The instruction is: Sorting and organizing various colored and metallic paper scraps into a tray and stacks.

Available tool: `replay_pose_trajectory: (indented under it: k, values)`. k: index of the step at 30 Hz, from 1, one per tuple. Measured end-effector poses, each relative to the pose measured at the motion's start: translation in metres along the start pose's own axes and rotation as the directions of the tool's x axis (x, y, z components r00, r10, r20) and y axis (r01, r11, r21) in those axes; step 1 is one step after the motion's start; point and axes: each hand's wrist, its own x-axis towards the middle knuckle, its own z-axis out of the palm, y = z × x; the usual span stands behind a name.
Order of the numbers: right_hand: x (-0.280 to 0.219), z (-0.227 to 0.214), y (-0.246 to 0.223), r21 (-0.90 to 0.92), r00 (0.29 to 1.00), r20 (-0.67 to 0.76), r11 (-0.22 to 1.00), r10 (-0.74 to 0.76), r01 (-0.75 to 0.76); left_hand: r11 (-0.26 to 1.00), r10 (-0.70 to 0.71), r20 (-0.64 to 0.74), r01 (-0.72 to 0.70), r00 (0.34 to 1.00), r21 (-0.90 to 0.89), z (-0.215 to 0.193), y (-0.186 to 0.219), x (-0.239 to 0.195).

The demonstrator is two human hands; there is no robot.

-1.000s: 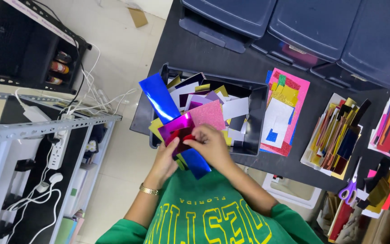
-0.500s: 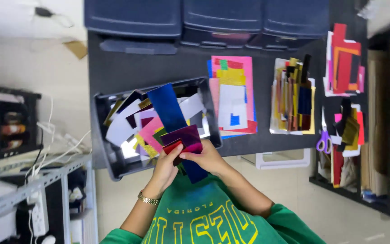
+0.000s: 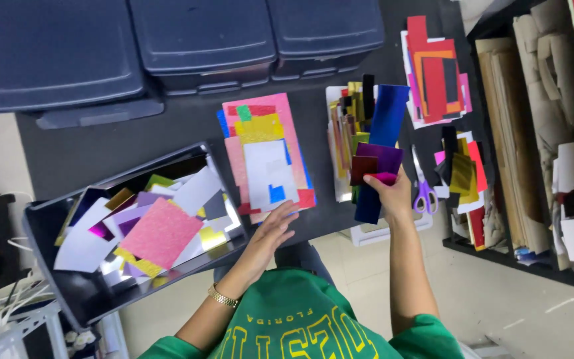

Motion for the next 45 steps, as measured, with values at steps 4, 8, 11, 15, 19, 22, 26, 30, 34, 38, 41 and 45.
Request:
replay_pose_trajectory:
  k: [4,8,11,15,19,22,26,30,34,38,41,45]
  values:
    - [0.055,-0.008,0.000,0.061,0.991,0.054,0.991,-0.123,0.119,0.990,-0.092,-0.053,0.097,0.994,0.105,0.022,-0.041,0.047]
    - [0.089,0.000,0.018,0.028,0.986,0.083,0.989,-0.148,0.146,0.963,-0.143,-0.091,0.160,0.985,0.219,0.051,-0.062,0.093]
    - [0.070,0.000,-0.007,-0.072,0.982,0.147,0.989,-0.120,0.132,0.948,-0.117,-0.145,0.154,0.983,0.280,0.070,-0.072,0.129]
    - [0.084,-0.004,0.008,-0.263,0.974,0.165,0.945,-0.153,0.193,0.930,-0.031,-0.214,0.107,0.976,0.353,0.086,-0.082,0.171]
    - [0.082,-0.018,0.015,-0.358,0.945,0.225,0.882,-0.237,0.306,0.856,0.028,-0.241,0.101,0.970,0.506,0.101,-0.083,0.197]
    - [0.078,-0.025,0.014,-0.366,0.936,0.244,0.869,-0.254,0.332,0.829,0.062,-0.250,0.089,0.966,0.552,0.111,-0.080,0.207]
    - [0.078,-0.027,0.021,-0.337,0.932,0.289,0.888,-0.219,0.314,0.828,0.087,-0.263,0.077,0.961,0.556,0.126,-0.072,0.211]
    - [0.083,-0.036,0.022,-0.316,0.934,0.273,0.896,-0.230,0.313,0.842,0.094,-0.286,0.077,0.954,0.535,0.141,-0.064,0.211]
    - [0.095,-0.051,0.031,-0.241,0.882,0.190,0.851,-0.430,0.467,0.880,0.138,-0.331,0.037,0.934,0.474,0.119,-0.099,0.210]
    - [0.101,-0.056,0.050,-0.107,0.845,0.226,0.850,-0.485,0.516,0.882,0.332,-0.389,-0.137,0.859,0.451,0.095,-0.082,0.168]
    - [0.097,-0.058,0.046,-0.032,0.768,0.211,0.781,-0.605,0.624,0.791,0.559,-0.458,-0.279,0.691,0.544,0.050,-0.046,0.116]
    - [0.075,-0.035,0.022,0.056,0.709,0.192,0.729,-0.678,0.682,0.561,0.768,-0.476,-0.091,0.428,0.823,-0.039,0.008,0.021]
